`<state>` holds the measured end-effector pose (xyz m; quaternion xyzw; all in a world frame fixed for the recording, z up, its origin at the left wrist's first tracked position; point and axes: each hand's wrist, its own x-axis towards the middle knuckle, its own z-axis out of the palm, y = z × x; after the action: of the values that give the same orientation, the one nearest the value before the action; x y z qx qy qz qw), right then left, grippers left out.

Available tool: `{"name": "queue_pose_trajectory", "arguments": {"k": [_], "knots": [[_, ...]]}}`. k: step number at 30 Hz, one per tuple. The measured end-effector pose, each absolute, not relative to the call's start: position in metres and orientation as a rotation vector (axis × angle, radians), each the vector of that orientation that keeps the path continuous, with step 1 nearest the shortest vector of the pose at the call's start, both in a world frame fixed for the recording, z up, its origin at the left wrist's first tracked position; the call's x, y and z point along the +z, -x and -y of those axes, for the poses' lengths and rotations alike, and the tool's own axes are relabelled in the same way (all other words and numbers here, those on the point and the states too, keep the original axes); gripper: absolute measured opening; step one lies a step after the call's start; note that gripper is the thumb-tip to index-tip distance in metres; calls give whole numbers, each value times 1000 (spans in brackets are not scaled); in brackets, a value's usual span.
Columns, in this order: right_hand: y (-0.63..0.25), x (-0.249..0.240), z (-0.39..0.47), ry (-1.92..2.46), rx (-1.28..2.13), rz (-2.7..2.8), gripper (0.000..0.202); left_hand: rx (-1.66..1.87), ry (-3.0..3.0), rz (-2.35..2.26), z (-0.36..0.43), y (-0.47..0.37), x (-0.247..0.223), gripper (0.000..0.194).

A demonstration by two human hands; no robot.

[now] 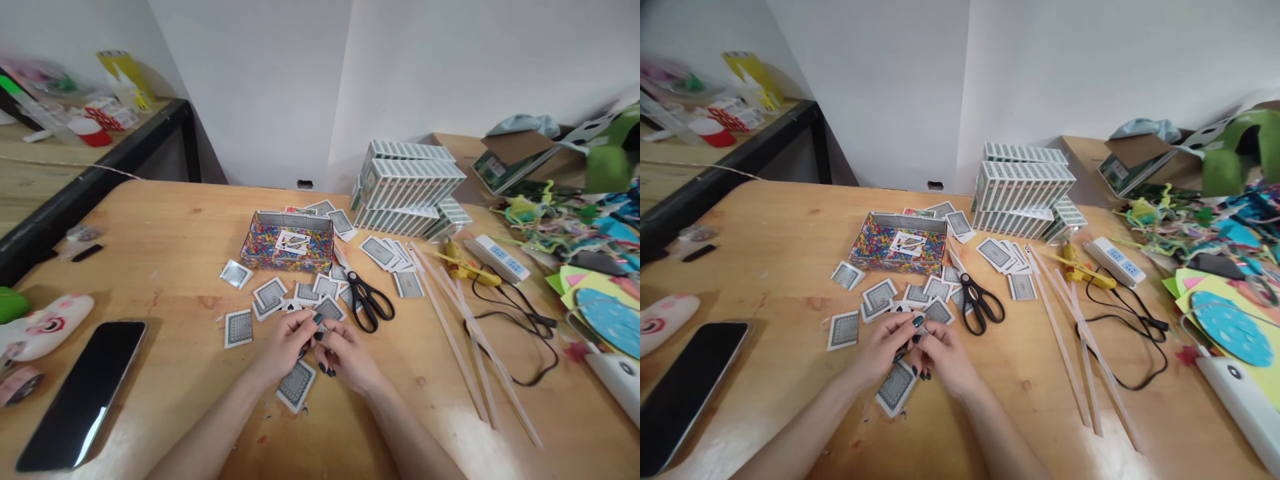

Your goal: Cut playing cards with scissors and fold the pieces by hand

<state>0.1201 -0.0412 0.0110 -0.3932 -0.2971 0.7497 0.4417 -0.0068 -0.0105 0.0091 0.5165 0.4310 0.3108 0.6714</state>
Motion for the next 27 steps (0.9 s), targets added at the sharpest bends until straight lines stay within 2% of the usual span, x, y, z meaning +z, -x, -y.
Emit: {"name": "queue_pose_trajectory", "arguments": {"k": [12, 20, 27], "knots": [[-122, 15, 42, 863, 1915, 721, 7, 710, -668, -806, 15, -2, 15, 29], [-123, 11, 45, 762, 1958, 737, 12, 692, -559, -595, 18, -2, 14, 30], [-123, 18, 44, 747, 1921, 851, 24, 765, -665, -857, 9, 6, 14, 28]]}}
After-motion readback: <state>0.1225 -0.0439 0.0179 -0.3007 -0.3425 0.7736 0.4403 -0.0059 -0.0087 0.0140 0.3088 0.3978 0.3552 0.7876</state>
